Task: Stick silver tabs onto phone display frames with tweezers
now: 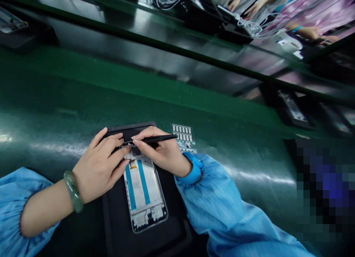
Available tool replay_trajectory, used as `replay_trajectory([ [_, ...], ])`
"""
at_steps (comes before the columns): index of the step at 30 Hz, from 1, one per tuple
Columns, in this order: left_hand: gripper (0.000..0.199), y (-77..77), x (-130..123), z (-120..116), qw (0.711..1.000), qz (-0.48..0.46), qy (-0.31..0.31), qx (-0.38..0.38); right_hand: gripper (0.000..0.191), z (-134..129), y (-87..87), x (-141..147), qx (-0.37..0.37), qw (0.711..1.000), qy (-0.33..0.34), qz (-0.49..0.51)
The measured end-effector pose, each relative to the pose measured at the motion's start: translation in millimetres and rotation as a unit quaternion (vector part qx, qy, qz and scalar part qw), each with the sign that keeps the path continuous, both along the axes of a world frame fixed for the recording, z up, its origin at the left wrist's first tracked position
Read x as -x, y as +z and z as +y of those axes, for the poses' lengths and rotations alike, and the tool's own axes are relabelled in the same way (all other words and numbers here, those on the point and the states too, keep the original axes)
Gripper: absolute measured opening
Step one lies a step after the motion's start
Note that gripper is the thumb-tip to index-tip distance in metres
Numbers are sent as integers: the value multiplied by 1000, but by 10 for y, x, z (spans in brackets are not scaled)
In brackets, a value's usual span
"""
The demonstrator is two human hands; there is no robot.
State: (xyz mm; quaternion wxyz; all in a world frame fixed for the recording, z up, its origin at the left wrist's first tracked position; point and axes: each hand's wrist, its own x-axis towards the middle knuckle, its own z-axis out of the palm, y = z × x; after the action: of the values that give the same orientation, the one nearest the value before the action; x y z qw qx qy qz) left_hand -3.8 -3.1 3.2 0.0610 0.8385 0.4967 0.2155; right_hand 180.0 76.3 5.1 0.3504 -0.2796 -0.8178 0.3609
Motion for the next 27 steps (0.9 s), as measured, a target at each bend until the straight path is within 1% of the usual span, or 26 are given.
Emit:
replay_trajectory([
  [11, 28, 10, -3, 1, 1000, 3, -1, -1, 7, -13, -4, 7, 5, 1000, 0, 3],
  [19, 27, 6, 16, 4, 1000, 2, 0, 10, 5, -7, 17, 15, -1, 1000, -16, 6],
  [24, 16, 8, 17, 4, 1000, -14, 9, 12, 4, 1, 26, 18, 1, 1000, -22, 13],
  [27, 14, 9, 21, 6, 1000, -14, 7, 10, 3, 1, 23, 13, 10, 1000, -23, 18],
])
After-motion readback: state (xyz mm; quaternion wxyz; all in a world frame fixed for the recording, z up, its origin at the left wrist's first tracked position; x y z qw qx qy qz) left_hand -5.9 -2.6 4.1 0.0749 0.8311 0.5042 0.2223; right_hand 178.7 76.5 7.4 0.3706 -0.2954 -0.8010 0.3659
